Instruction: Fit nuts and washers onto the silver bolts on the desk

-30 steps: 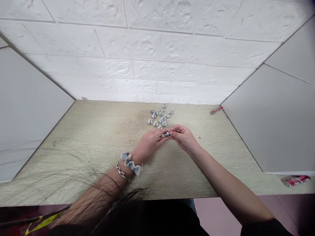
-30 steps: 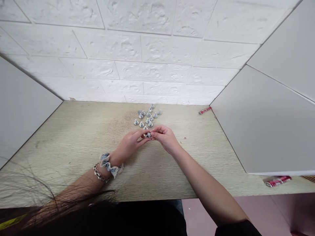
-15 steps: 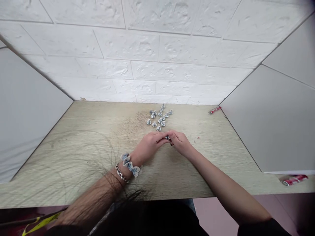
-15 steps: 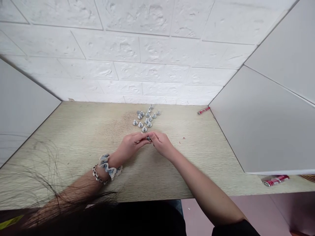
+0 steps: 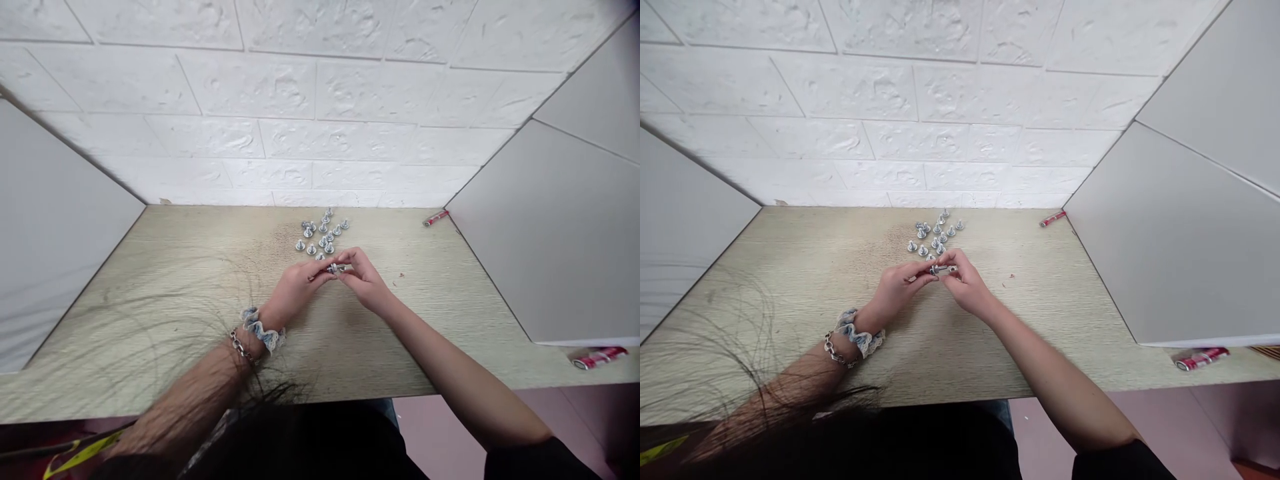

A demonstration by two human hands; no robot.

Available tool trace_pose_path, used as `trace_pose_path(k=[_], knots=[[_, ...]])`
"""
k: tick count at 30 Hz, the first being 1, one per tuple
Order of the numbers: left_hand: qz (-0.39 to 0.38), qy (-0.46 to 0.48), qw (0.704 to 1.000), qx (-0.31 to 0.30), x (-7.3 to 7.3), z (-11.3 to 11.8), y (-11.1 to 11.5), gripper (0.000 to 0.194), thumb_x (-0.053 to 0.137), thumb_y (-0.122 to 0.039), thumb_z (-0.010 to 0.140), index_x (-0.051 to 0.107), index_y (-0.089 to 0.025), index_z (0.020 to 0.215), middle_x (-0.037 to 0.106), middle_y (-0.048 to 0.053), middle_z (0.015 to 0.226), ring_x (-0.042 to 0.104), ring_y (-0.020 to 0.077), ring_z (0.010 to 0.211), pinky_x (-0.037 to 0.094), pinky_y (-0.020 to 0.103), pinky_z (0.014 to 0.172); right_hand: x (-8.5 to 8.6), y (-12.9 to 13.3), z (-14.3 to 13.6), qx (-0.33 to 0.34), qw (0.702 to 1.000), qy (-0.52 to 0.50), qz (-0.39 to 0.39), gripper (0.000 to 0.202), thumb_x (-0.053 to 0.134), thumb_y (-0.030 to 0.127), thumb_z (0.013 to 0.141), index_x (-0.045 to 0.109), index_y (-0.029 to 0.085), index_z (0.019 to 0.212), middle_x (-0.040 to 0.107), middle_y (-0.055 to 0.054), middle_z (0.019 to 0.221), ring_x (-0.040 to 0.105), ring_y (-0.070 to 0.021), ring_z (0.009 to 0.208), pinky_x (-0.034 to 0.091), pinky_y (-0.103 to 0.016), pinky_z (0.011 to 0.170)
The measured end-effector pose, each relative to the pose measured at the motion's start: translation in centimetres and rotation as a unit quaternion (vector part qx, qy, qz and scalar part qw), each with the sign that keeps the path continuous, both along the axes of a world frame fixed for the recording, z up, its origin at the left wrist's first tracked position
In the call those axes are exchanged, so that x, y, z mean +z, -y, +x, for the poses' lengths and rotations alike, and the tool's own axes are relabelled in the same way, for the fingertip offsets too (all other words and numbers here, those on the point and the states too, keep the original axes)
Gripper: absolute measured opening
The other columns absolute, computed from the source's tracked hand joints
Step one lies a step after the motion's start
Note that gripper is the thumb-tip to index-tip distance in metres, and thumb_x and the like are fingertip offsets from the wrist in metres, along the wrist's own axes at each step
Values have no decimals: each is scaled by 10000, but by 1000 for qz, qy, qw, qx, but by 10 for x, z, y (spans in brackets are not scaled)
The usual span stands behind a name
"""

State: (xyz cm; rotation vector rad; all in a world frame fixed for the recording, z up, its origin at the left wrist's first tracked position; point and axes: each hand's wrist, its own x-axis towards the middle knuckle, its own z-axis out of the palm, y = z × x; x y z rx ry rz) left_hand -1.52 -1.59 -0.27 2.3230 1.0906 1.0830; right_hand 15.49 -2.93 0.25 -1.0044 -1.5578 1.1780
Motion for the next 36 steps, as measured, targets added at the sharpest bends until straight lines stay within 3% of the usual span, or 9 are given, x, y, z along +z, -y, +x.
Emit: trace_pose_path(k=[4, 8, 12, 16, 19, 22, 25, 29, 36], knots=[[27, 3, 1000, -14, -2, 1, 1, 298, 559, -331, 838, 619, -213, 1105, 695, 30, 880, 632, 125, 760, 500, 229, 722, 3, 0, 1, -43, 999, 26, 9, 142, 523, 342, 803, 471, 227, 867, 554, -16, 891, 512, -155, 869, 399, -253, 687], [43, -7, 998, -41, -1, 5, 7, 275, 523, -320, 861, 624, -201, 1087, 690, 44, 907, 633, 134, 807, 507, 242, 754, 1, -1, 1, -25, 990, 140, 25, 394, 380, 499, 872, 521, 192, 669, 553, -4, 664, 497, -140, 660, 370, -266, 627], [26, -17, 999, -43, 1, 6, 10, 276, 524, -328, 860, 621, -217, 1093, 690, 35, 896, 633, 133, 800, 512, 248, 758, 0, 0, 1, -8, 989, 147, 16, 475, 320, 533, 884, 539, 186, 643, 550, -11, 629, 498, -143, 634, 373, -274, 616], [21, 4, 1000, -19, 0, 3, 6, 273, 529, -346, 855, 629, -205, 1066, 691, 33, 865, 634, 123, 752, 512, 236, 715, 2, 1, 3, 3, 999, 24, 21, 258, 541, 469, 797, 500, 241, 910, 552, -21, 957, 521, -144, 796, 422, -266, 686], [37, 12, 999, -7, -1, 2, 3, 281, 551, -339, 843, 622, -180, 1064, 690, 35, 836, 631, 120, 728, 507, 227, 684, 3, 0, 6, -31, 997, -67, 11, 386, 624, 445, 736, 412, 283, 1013, 471, -17, 1107, 508, -130, 835, 435, -252, 690], [56, 10, 998, -15, -1, 2, 3, 279, 563, -321, 836, 618, -173, 1066, 693, 40, 844, 635, 123, 742, 509, 230, 694, 1, -4, 8, -59, 998, -30, -15, 329, 542, 538, 776, 465, 235, 879, 514, -2, 857, 472, -116, 682, 392, -236, 602], [72, 7, 997, -33, 2, 5, 7, 274, 558, -293, 841, 611, -170, 1079, 695, 49, 897, 641, 130, 804, 512, 231, 733, -2, -5, 7, -37, 996, 52, -59, 489, 406, 653, 796, 463, 197, 630, 437, 21, 566, 399, -109, 540, 320, -245, 528], [87, 15, 995, -53, 5, 6, 11, 283, 531, -257, 860, 591, -177, 1124, 693, 44, 925, 639, 119, 833, 508, 210, 753, -1, -3, 2, 4, 993, 91, -81, 602, 317, 723, 776, 403, 194, 503, 378, 26, 482, 350, -99, 476, 277, -257, 491], [52, 55, 996, 53, 7, 1, 5, 248, 592, -301, 816, 658, -175, 1020, 707, 46, 900, 649, 138, 785, 519, 235, 736, 11, -3, 9, -4, 985, 167, -51, 334, 529, 439, 782, 416, 190, 590, 392, 53, 523, 356, -83, 498, 266, -226, 486]])
